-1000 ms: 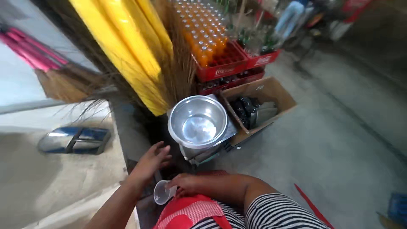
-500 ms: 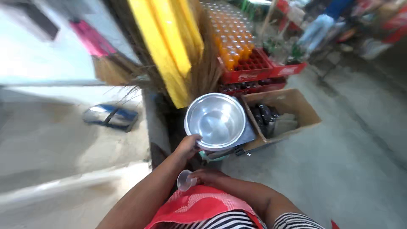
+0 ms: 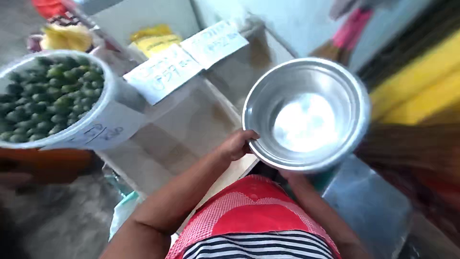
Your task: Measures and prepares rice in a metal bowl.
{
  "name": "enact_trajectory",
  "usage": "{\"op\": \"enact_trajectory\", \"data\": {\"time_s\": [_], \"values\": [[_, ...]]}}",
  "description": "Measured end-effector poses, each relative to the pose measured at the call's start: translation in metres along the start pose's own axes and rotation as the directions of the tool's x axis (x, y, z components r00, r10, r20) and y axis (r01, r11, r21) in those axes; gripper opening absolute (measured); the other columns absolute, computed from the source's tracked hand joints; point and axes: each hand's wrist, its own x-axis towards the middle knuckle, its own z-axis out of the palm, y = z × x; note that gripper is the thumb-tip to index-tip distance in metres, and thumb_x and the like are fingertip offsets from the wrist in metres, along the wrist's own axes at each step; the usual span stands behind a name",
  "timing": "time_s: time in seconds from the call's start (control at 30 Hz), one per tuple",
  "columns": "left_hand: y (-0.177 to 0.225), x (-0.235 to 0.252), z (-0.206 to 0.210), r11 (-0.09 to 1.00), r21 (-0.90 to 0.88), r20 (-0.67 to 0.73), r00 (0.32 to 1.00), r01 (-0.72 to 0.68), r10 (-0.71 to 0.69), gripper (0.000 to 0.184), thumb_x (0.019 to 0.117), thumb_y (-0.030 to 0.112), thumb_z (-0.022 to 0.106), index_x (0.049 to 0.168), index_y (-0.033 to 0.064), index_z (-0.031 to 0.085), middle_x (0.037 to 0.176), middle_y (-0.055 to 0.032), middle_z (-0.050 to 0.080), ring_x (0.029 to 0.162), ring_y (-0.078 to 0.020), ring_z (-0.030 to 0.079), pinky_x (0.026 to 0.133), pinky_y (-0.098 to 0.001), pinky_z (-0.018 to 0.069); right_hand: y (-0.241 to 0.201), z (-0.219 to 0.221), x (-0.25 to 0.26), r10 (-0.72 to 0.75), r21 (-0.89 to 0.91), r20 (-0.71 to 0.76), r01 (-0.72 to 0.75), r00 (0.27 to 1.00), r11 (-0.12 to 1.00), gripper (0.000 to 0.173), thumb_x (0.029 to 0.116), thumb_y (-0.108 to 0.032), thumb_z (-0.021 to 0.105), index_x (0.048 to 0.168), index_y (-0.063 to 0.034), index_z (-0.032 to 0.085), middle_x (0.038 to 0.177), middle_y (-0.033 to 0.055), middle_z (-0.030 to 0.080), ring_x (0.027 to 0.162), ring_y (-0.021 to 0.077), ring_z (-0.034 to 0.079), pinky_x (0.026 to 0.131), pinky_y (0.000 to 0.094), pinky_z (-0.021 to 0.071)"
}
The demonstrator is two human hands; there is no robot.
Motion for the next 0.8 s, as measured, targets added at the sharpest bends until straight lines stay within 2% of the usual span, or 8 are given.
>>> {"op": "enact_trajectory", "data": {"time_s": [0.2,0.33,0.53,0.6,0.67,0.73,0.77,0.8], "values": [[0.058,0.033,-0.079,0.983,-0.116,-0.503,0.861,-0.144,0.067,0.021,0.1010,0.008,0.047,0.121,0.0063,0.054,0.097,-0.0089,0.070,0.079,-0.0191,0.072,0.071,-0.0366,0.0622,-0.058,0.039,0.185,0.052,-0.437,-0.105,-0.093,0.993,0.895,0.057,0.1022,-0.024,0.065,0.149,0.0012,0.043,0.134,0.0235,0.058,0.106,0.0293,0.064,0.091,0.0427,0.0554],[0.077,0.068,-0.113,0.967,-0.161,-0.654,0.755,-0.196,0.044,0.025,0.1014,0.010,0.048,0.126,0.0072,0.051,0.100,-0.0102,0.071,0.080,-0.0206,0.073,0.071,-0.0379,0.0632,-0.060,0.037,0.270,-0.012,-0.855,-0.127,-0.103,0.992,0.509,0.069,0.0922,-0.029,0.076,0.145,0.0048,0.047,0.138,0.0313,0.056,0.127,0.0439,0.057,0.105,0.0583,0.0476],[0.084,0.099,-0.124,0.971,-0.229,-0.712,0.692,-0.070,-0.118,0.027,0.1024,0.005,0.053,0.129,0.0004,0.048,0.092,-0.0114,0.070,0.073,-0.0186,0.072,0.064,-0.0329,0.0617,-0.065,0.043,0.296,0.027,-0.995,-0.055,-0.057,0.998,0.076,0.058,0.1069,-0.031,0.053,0.145,0.0121,0.045,0.154,0.0324,0.042,0.146,0.0429,0.039,0.121,0.0510,0.0330],[0.085,0.100,-0.127,0.957,-0.283,-0.680,0.716,-0.059,-0.157,0.036,0.1017,0.005,0.054,0.136,0.0003,0.046,0.099,-0.0138,0.070,0.079,-0.0208,0.072,0.068,-0.0355,0.0619,-0.096,0.080,0.284,0.239,-0.976,-0.078,-0.123,0.968,0.181,0.049,0.1086,-0.021,0.049,0.147,0.0089,0.044,0.155,0.0245,0.045,0.144,0.0314,0.043,0.119,0.0414,0.0355],[0.084,0.104,-0.129,0.946,-0.313,-0.659,0.735,-0.078,-0.158,0.041,0.1007,0.004,0.055,0.141,0.0025,0.044,0.104,-0.0153,0.070,0.084,-0.0231,0.072,0.071,-0.0386,0.0622,-0.070,0.083,0.304,0.163,-0.898,-0.082,-0.144,0.983,0.417,0.038,0.1036,-0.011,0.058,0.133,0.0128,0.055,0.135,0.0273,0.059,0.122,0.0323,0.058,0.105,0.0434,0.0471],[0.081,0.107,-0.132,0.944,-0.318,-0.650,0.745,-0.085,-0.152,0.043,0.0993,0.003,0.056,0.141,0.0032,0.044,0.105,-0.0152,0.069,0.085,-0.0234,0.072,0.072,-0.0398,0.0621,-0.011,0.049,0.335,-0.129,-0.861,0.212,0.248,0.969,0.445,0.039,0.1031,-0.017,0.057,0.125,0.0163,0.060,0.121,0.0321,0.065,0.111,0.0346,0.066,0.097,0.0367,0.0545],[0.082,0.108,-0.134,0.947,-0.310,-0.651,0.744,-0.080,-0.150,0.044,0.0986,0.003,0.057,0.140,0.0032,0.044,0.106,-0.0146,0.069,0.086,-0.0228,0.072,0.072,-0.0393,0.0619,0.016,0.043,0.346,-0.438,-0.781,0.360,0.523,0.823,0.341,0.041,0.0993,-0.018,0.059,0.111,0.0204,0.064,0.101,0.0353,0.069,0.092,0.0366,0.072,0.082,0.0323,0.0595],[0.083,0.110,-0.136,0.951,-0.299,-0.657,0.739,-0.076,-0.148,0.044,0.0977,0.003,0.058,0.139,0.0028,0.045,0.106,-0.0142,0.069,0.085,-0.0221,0.072,0.072,-0.0387,0.0617,-0.036,0.074,0.323,0.000,-0.900,0.237,0.219,0.972,0.377,0.042,0.1065,-0.015,0.051,0.133,0.0173,0.054,0.130,0.0337,0.062,0.120,0.0361,0.063,0.103,0.0376,0.0517]]}}
